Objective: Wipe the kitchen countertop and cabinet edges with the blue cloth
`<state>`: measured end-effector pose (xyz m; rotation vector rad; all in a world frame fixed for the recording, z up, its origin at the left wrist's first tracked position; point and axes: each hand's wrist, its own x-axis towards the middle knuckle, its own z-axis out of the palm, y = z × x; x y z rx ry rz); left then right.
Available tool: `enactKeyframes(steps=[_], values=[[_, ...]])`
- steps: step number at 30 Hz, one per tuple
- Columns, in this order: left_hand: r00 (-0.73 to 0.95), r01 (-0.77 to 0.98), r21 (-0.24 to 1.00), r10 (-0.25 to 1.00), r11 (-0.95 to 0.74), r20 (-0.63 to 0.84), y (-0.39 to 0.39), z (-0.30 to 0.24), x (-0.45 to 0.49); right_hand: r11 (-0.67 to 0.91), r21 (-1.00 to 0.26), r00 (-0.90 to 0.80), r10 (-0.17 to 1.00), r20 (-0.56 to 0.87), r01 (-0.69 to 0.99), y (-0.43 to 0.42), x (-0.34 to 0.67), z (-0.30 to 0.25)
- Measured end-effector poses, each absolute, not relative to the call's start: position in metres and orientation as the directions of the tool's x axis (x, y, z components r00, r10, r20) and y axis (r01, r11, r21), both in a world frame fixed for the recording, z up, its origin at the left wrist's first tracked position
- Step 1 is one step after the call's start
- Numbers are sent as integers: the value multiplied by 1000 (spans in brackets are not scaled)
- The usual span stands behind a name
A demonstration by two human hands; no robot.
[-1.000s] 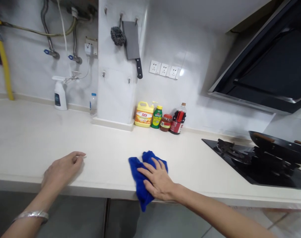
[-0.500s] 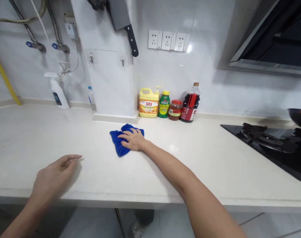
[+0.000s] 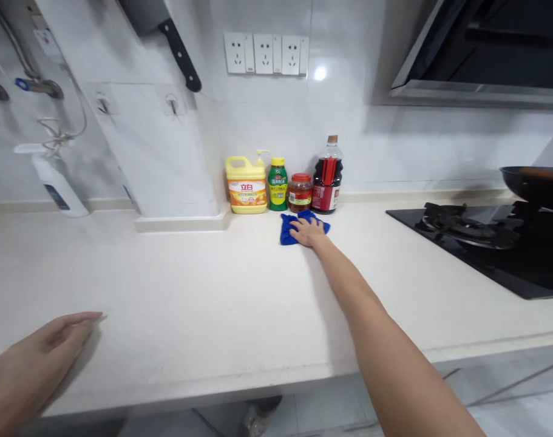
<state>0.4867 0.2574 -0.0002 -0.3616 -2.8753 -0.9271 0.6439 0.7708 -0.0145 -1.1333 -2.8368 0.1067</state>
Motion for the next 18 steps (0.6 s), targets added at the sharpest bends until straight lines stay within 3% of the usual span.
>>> enactKeyframes(steps=[9,13,18], values=[[-965,263,612,197,746,174,257,0,484,429,-64,-423,902,93,901,828,820,-28],[-957,291,550,237,783,169,254,-4,474,376,-42,-369,922,118,926,815,864,-36],[-929,369,630,261,684,261,252,-8,487,391,-18,-383,910,157,920,800,891,-72]])
